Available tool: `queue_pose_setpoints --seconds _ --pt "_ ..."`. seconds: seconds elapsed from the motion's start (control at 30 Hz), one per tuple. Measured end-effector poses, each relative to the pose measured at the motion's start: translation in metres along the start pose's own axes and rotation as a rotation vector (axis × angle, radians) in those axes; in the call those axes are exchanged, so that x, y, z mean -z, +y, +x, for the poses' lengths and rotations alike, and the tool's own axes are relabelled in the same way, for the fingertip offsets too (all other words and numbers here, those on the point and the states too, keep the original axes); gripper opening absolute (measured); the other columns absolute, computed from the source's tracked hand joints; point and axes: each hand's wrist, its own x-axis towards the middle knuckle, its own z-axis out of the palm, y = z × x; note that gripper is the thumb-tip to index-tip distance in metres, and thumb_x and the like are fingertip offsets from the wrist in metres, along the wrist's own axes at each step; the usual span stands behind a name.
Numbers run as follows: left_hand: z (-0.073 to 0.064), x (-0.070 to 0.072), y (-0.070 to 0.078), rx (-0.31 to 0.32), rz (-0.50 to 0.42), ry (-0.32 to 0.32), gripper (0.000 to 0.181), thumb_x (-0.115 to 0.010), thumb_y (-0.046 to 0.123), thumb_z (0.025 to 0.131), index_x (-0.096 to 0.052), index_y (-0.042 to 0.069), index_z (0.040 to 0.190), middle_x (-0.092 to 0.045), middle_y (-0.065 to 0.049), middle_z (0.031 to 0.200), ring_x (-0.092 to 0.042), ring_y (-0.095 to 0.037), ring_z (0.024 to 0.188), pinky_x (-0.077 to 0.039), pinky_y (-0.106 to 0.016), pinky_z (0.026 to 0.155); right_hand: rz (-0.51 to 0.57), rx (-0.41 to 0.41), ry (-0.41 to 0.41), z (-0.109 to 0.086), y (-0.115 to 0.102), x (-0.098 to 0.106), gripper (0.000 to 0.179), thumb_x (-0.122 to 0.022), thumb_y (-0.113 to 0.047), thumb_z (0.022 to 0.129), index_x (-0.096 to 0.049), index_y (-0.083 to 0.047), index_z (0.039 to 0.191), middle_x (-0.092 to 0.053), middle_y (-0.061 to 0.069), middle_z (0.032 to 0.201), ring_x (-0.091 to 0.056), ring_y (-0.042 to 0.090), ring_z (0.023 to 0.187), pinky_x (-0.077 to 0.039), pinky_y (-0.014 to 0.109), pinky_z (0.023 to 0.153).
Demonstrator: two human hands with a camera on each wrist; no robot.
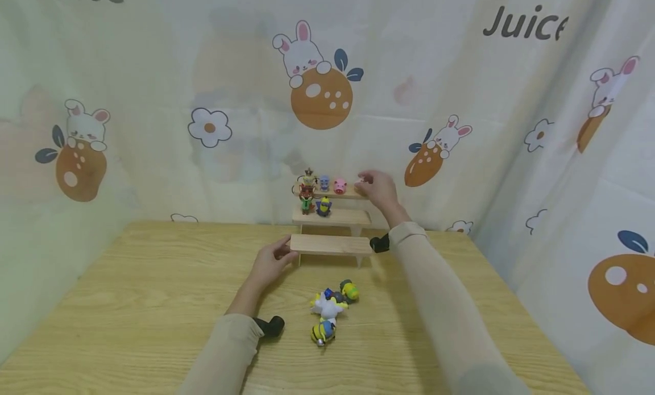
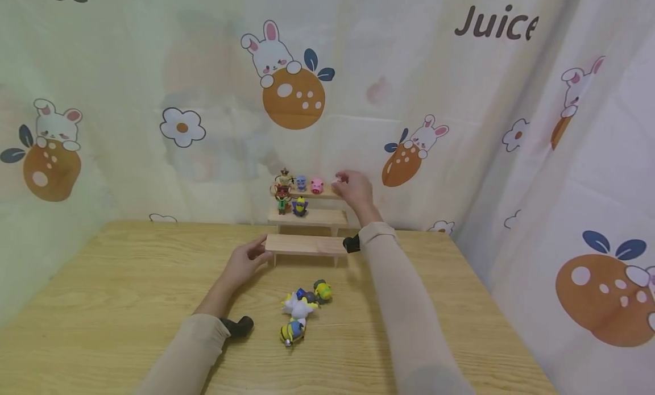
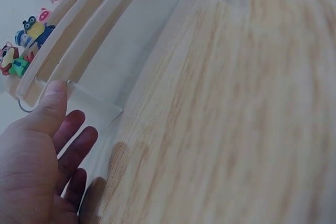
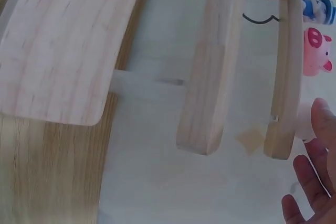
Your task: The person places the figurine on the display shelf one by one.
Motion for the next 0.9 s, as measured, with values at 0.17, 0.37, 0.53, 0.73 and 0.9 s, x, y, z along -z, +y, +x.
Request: queue_pose_setpoints --seconds 0.17,0.37,0.53,0.73,0.9 --pt "0.0004 0.0015 0.0002 0.003 -0.001 -0.003 0.056 -0.067 0.028 0.088 -0.049 0.014 0.139 -0.069 -0.008 0.109 -0.064 -0.021 0.098 -0.054 -0.036 0.085 -0.105 0.052 -0.027 -0.0003 -0.0054 -0.0002 0.040 -0.065 -0.027 0.091 -0.060 -0.010 0.127 -0.063 0.014 0.120 -0.057 0.030 0.111 -0.047 0.047 0.095" --pt "0.0014 0.0011 -0.0009 0.004 -0.011 -0.003 0.056 -0.068 0.028 0.088 -0.050 0.014 0.139 -0.068 -0.009 0.109 -0.064 -0.021 0.097 -0.054 -0.035 0.085 -0.154 0.064 -0.025 -0.0003 -0.0063 -0.0035 0.045 -0.067 -0.027 0.090 -0.056 -0.012 0.132 -0.062 0.014 0.121 -0.056 0.030 0.113 -0.046 0.047 0.097" --pt "0.0024 -0.0001 -0.0027 0.007 -0.014 0.000 0.055 -0.068 0.027 0.088 -0.050 0.014 0.138 -0.069 -0.010 0.108 -0.064 -0.021 0.097 -0.054 -0.034 0.083 -0.127 0.054 -0.032 -0.0022 -0.0053 -0.0034 0.049 -0.067 -0.025 0.090 -0.053 -0.015 0.135 -0.061 0.015 0.124 -0.055 0.030 0.114 -0.045 0.048 0.097" --pt "0.0008 -0.0008 -0.0038 0.008 -0.020 -0.003 0.056 -0.069 0.028 0.088 -0.051 0.014 0.138 -0.068 -0.010 0.109 -0.064 -0.021 0.097 -0.055 -0.034 0.083 -0.095 0.045 -0.049 -0.0051 -0.0048 -0.0013 0.054 -0.068 -0.025 0.089 -0.049 -0.015 0.138 -0.060 0.015 0.124 -0.055 0.031 0.113 -0.046 0.048 0.096" --pt "0.0036 0.0004 -0.0022 0.016 -0.011 -0.007 0.058 -0.067 0.031 0.088 -0.048 0.015 0.140 -0.068 -0.008 0.111 -0.063 -0.021 0.100 -0.053 -0.037 0.088 -0.111 0.066 -0.034 -0.0034 -0.0052 0.0057 0.060 -0.068 -0.030 0.088 -0.045 -0.013 0.141 -0.060 0.016 0.121 -0.054 0.033 0.112 -0.047 0.049 0.092"
